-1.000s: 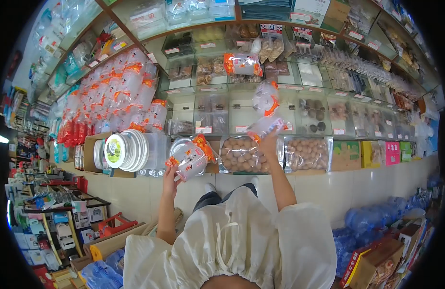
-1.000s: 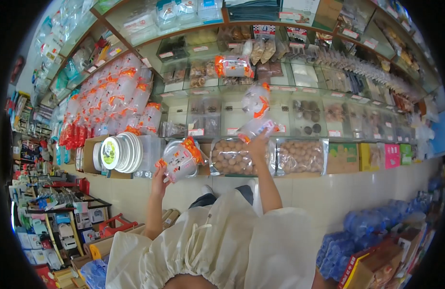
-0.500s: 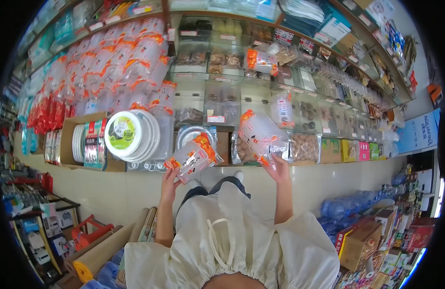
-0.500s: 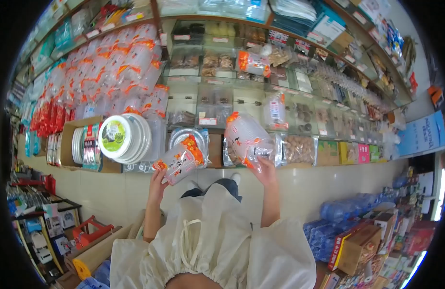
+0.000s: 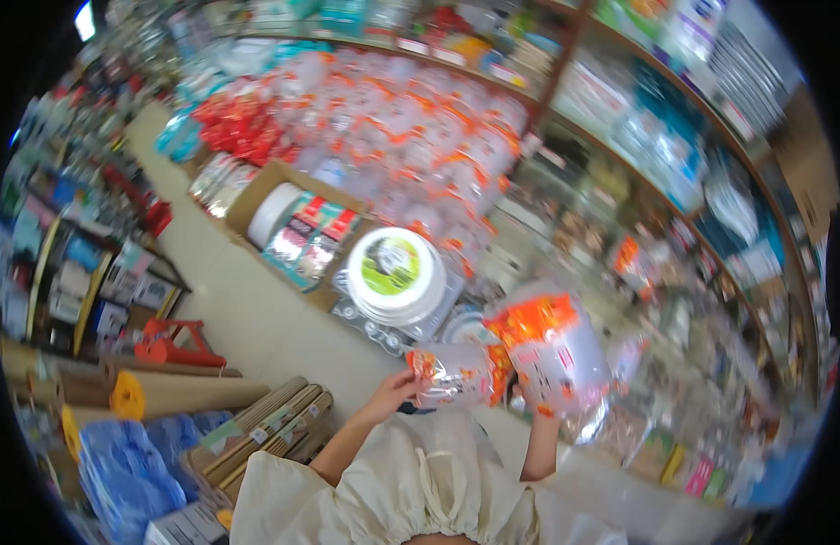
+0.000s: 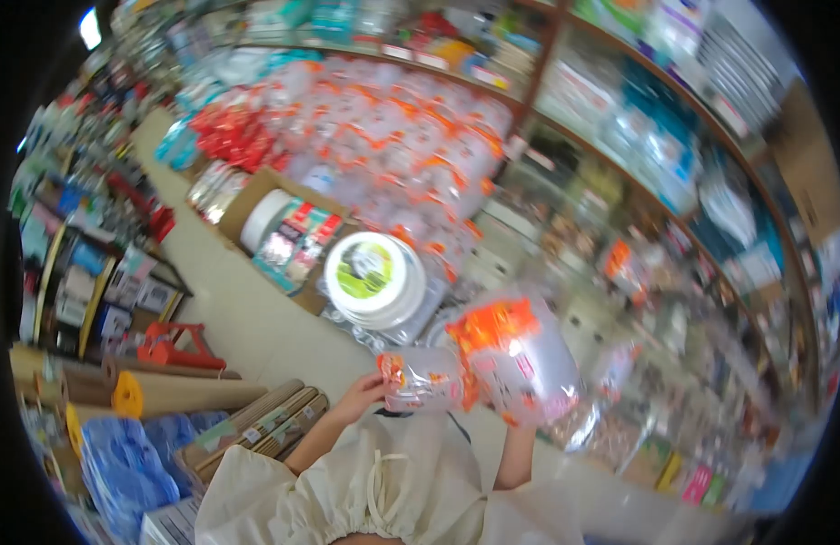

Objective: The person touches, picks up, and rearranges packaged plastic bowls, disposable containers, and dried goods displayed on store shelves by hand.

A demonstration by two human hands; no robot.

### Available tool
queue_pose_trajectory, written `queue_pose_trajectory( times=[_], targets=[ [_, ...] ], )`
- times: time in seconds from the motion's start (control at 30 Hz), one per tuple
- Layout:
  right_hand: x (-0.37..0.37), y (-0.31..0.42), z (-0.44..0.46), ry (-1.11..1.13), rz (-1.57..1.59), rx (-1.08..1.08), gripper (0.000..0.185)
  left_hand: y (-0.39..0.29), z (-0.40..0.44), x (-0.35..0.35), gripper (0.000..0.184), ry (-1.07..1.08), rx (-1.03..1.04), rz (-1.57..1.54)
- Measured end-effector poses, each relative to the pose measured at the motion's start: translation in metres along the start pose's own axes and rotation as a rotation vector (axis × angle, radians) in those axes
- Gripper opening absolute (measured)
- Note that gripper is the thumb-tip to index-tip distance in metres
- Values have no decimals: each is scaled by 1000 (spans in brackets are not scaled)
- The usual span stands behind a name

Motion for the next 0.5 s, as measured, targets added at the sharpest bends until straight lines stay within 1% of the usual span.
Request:
queue_pose_trajectory(
  times=[0.13,0.17,0.37,0.5],
  targets=[
    [-22,10,31,-88,-85,-18,67,-20,-17,-2,30,-66,-13,-225],
    [-23,11,38,-100,-101,-12,67,-31,-22,-2,32,-73,-22,-238],
    [-29,3,80,-131,-157,18,68,-43,-35,-35,33,-181,140,-326],
    [-30,-12,99,-145,-189,-13,68,-68,-48,-70,35,-152,247,-446]
  ],
)
Point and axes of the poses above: each hand's wrist, its own z-axis towards the middle knuckle, its own x-axis out of the palm, y = z × x, the point moved 3 cm from there along z, towards the middle knuckle, and after that the axes turned 5 degrees about z, right-handed, at the moved point
